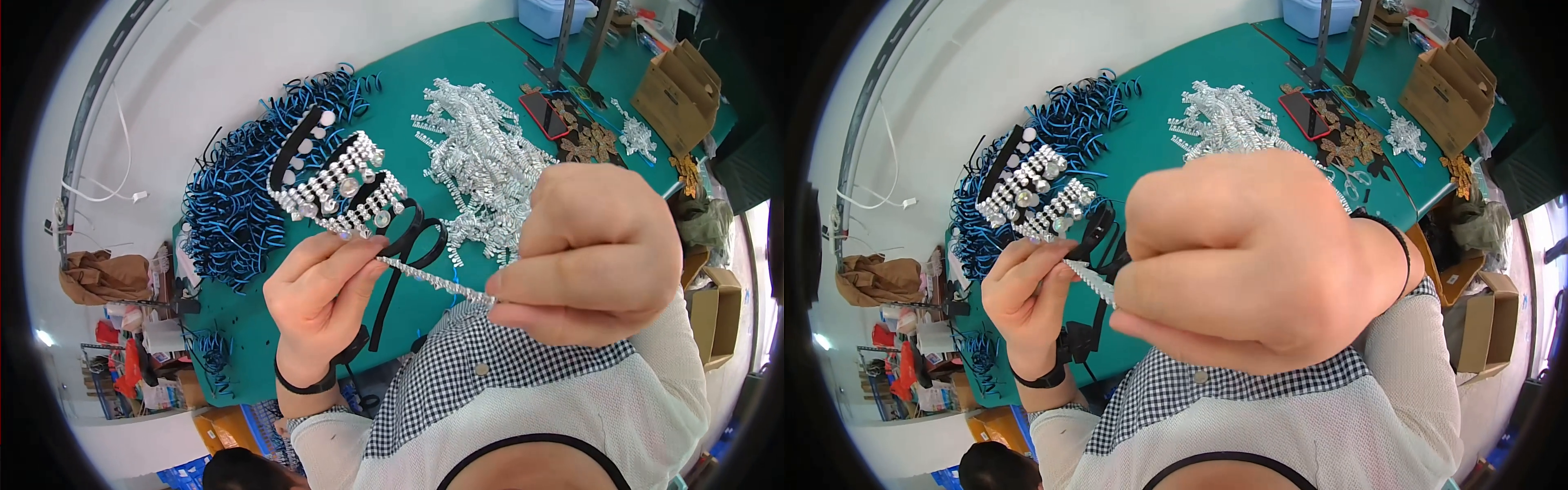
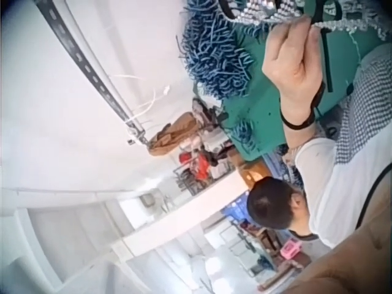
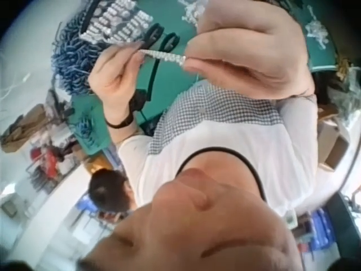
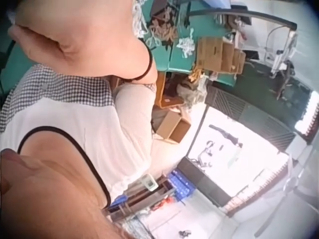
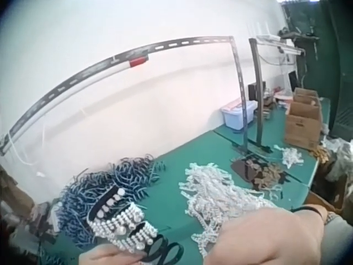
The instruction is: The recorder is assembling decorative rhinestone strips onto a black strap component for footwear manufacturing.
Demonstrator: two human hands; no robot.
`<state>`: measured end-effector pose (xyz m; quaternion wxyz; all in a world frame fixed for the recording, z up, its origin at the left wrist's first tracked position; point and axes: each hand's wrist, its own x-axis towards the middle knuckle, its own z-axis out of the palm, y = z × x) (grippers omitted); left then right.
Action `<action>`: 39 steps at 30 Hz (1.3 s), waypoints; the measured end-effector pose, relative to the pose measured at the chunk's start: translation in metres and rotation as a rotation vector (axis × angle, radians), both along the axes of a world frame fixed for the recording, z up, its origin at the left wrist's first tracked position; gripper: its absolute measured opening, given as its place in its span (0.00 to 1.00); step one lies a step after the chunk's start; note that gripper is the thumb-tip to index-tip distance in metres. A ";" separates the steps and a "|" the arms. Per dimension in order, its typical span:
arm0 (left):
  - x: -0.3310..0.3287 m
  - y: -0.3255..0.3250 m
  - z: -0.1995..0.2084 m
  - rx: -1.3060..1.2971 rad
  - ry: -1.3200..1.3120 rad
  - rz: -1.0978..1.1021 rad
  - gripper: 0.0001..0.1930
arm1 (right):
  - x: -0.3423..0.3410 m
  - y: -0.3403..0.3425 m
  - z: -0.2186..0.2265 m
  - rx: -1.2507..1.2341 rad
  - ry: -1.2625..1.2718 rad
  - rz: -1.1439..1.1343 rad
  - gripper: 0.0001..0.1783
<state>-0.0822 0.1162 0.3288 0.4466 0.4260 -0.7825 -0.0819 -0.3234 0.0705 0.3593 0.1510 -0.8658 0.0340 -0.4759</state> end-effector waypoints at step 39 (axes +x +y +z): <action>0.005 0.012 -0.017 -0.111 0.064 -0.024 0.17 | -0.009 -0.033 -0.034 0.570 -0.015 0.052 0.06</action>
